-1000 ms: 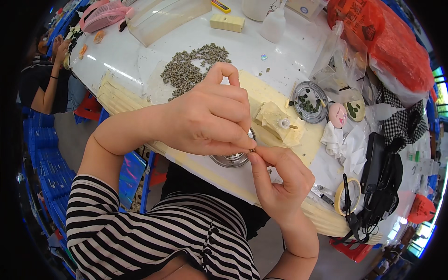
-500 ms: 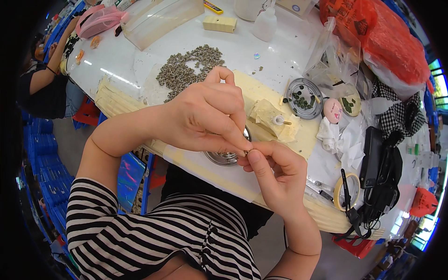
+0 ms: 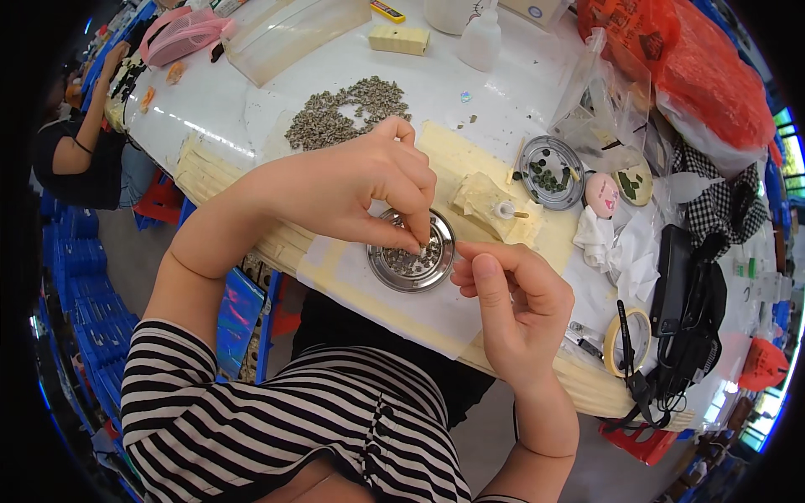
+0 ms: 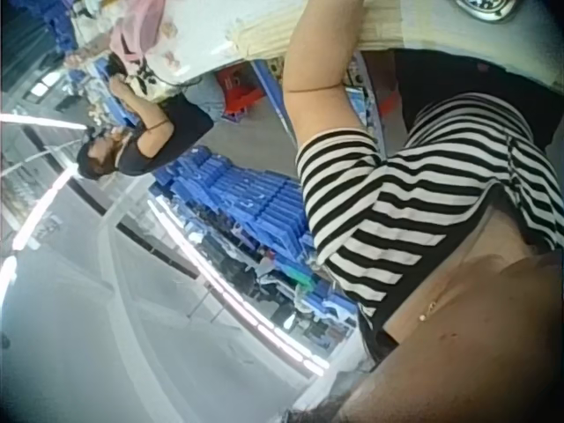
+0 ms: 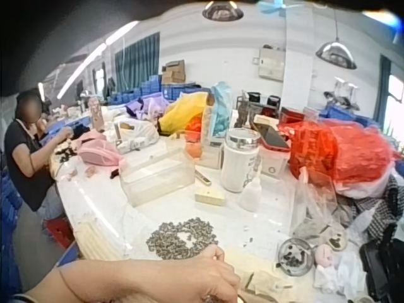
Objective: The person places small decorative elements onto a plastic toy component by hand, handling individual small pieces from a tray and pressing them into place.
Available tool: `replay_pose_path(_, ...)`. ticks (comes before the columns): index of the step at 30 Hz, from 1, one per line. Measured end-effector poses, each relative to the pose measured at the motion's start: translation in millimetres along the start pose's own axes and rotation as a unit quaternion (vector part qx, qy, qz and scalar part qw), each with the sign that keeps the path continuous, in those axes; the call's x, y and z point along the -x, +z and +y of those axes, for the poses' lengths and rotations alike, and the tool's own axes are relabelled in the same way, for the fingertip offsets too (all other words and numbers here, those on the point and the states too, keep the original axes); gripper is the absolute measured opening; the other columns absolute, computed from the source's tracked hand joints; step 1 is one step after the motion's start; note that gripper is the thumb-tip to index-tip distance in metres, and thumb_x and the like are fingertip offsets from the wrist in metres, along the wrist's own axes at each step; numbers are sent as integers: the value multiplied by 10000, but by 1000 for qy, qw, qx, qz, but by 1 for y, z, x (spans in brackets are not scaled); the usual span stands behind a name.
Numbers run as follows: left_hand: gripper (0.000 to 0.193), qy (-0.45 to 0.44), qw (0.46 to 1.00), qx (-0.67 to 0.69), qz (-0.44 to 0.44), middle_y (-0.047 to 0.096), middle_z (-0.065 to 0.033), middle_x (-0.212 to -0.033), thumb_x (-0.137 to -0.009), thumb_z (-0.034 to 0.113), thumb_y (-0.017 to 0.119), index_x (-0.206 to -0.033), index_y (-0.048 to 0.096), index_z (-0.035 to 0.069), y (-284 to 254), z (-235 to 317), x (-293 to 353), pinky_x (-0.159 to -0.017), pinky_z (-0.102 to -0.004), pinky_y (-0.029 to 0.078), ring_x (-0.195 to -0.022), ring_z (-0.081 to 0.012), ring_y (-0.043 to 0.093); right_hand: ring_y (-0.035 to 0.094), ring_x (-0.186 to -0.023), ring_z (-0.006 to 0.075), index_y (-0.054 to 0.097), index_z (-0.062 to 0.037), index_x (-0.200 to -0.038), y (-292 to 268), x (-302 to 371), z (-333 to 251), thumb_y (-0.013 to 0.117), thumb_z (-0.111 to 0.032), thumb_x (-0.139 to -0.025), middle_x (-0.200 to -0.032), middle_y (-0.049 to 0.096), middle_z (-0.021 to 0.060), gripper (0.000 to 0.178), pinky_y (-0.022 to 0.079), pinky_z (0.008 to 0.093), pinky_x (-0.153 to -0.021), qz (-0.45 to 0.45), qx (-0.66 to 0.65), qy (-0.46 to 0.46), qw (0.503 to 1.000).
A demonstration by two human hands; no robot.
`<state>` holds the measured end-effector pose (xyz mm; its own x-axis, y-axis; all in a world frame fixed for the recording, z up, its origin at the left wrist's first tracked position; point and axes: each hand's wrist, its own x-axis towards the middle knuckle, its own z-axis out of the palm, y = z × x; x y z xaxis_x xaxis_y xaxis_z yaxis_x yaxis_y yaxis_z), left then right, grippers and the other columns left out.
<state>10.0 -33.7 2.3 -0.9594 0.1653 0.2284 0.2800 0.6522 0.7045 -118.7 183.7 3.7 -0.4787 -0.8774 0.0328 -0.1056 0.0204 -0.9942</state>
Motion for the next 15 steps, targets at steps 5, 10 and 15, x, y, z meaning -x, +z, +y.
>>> replay_pose_path(5, 50, -22, 996, -19, -81, 623, 63, -749, -829, 169, 767, -809, 732, 138, -4, -1, 3, -931, -414, 272, -732, -127, 554, 646, -723, 112, 698, 61, -1027, 0, 0, -1, 589, -87, -993, -832, 687, 85, 187, 534, 240, -664, -8, 12, -2, 1000)
replay_pose_path(10, 77, -58, 996, 2, -73, 630, 61, -736, -826, 189, 771, -789, 731, 134, -25, -9, 8, -916, -353, 283, -711, -117, 553, 647, -714, 115, 698, 64, -1018, -1, 1, -1, 590, -83, -990, -829, 686, 89, 185, 529, 238, -655, -5, 13, 0, 1000)
replay_pose_path(15, 130, -163, 981, 55, -90, 648, 53, -742, -730, 175, 833, -773, 722, 122, -45, -24, 18, -841, -299, 366, -655, -124, 562, 646, -708, 119, 699, 65, -1014, -1, 2, -2, 595, -86, -986, -827, 687, 92, 186, 526, 237, -651, -8, 11, -5, 1000)
